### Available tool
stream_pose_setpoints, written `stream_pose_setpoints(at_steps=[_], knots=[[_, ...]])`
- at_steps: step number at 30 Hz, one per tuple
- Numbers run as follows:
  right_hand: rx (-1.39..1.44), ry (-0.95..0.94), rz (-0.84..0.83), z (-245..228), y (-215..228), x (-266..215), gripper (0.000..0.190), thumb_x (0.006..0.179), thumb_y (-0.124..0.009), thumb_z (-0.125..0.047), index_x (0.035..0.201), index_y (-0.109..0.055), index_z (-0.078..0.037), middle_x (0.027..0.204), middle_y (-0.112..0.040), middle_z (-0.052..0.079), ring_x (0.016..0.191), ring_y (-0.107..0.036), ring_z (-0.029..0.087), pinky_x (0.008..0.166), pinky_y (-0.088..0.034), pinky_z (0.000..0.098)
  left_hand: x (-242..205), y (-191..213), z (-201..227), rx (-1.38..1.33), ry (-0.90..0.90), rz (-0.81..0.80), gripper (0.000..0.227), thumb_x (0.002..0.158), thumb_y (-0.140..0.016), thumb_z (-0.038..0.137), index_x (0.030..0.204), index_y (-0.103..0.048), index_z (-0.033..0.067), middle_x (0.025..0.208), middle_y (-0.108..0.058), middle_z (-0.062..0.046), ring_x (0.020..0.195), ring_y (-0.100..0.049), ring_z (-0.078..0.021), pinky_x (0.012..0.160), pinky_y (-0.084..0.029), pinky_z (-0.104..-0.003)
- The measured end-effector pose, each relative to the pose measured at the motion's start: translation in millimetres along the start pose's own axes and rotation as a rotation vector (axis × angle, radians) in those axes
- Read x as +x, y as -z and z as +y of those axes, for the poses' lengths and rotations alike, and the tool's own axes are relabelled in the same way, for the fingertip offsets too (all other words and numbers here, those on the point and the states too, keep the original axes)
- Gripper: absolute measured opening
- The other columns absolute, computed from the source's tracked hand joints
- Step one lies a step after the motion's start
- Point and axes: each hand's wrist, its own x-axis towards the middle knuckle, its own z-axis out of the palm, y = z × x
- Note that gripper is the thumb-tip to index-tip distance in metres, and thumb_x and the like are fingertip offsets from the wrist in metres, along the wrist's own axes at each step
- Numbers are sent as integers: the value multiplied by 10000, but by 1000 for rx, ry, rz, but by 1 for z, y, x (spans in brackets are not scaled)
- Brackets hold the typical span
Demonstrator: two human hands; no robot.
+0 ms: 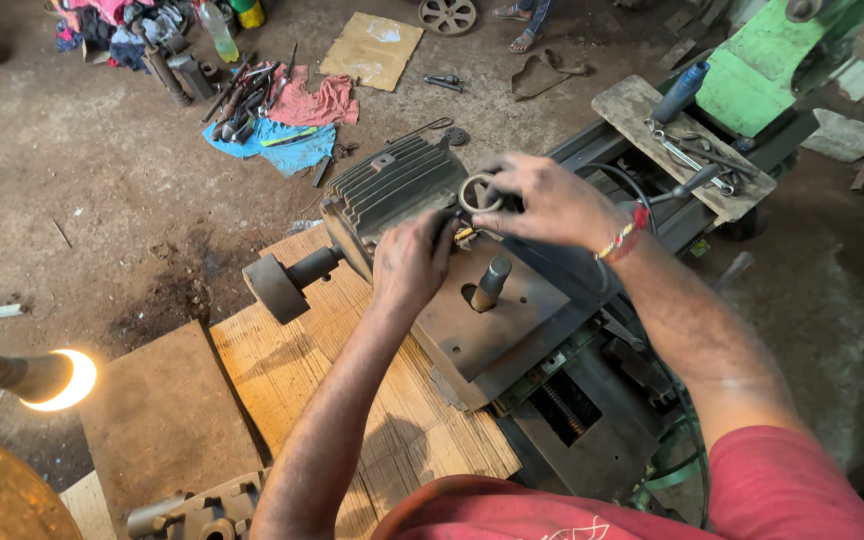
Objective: The person is working on a small electrical component, possibly a motor or generator, using a soldering iron to connect wires. They are also using pliers to manipulate the wires and other small parts.
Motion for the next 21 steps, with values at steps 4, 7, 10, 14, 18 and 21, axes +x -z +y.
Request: stream_pose_setpoints(at_steps=[4, 7, 10, 14, 18, 21], knots=[[-232, 155, 263, -9, -8, -23, 353, 937, -783, -354, 951, -704, -10, 1223, -690, 175, 1084, -692, 333, 949, -570, 413, -4, 4, 19, 169, 9, -138, 198, 1017, -637, 217, 916, -651, 47, 680, -671, -178, 677, -670, -377, 687, -527, -483], [-172, 88, 346, -6, -6, -36, 337, 931, -784, -338, 977, -716, -12, 1230, -702, 169, 1067, -698, 337, 897, -574, 411, -10, 9, 34, 154, -161, -83, 151, 993, -622, 160, 915, -632, 30, 643, -654, -160, 644, -654, -354, 699, -519, -469], [-103, 40, 378, -2, -3, -41, 370, 908, -793, -331, 1062, -738, 0, 1203, -720, 139, 1027, -712, 323, 855, -578, 394, -18, 13, 45, 197, -264, -125, 106, 969, -605, 114, 916, -615, 23, 638, -656, -132, 629, -652, -312, 711, -513, -441], [-157, 0, 371, -4, 4, -54, 343, 905, -818, -341, 1005, -709, -32, 1169, -720, 104, 1020, -714, 284, 855, -580, 382, -20, 20, 53, 294, -249, -212, 52, 956, -593, 69, 930, -614, 30, 672, -686, -105, 626, -665, -271, 706, -509, -430], [-261, 146, 329, -24, 17, -70, 374, 874, -809, -309, 1083, -674, -30, 1232, -588, 156, 1144, -622, 339, 973, -539, 422, -13, 40, 55, 318, -197, -185, 89, 980, -581, 22, 1050, -635, 13, 850, -712, -163, 743, -685, -301, 687, -518, -428], [-235, 166, 319, -47, 19, -85, 320, 888, -771, -229, 1100, -653, -20, 1356, -526, 165, 1229, -573, 348, 1031, -517, 426, -18, 51, 66, 26, -281, 10, 115, 957, -618, 55, 1064, -618, 11, 1000, -694, -189, 940, -654, -395, 819, -517, -457]])
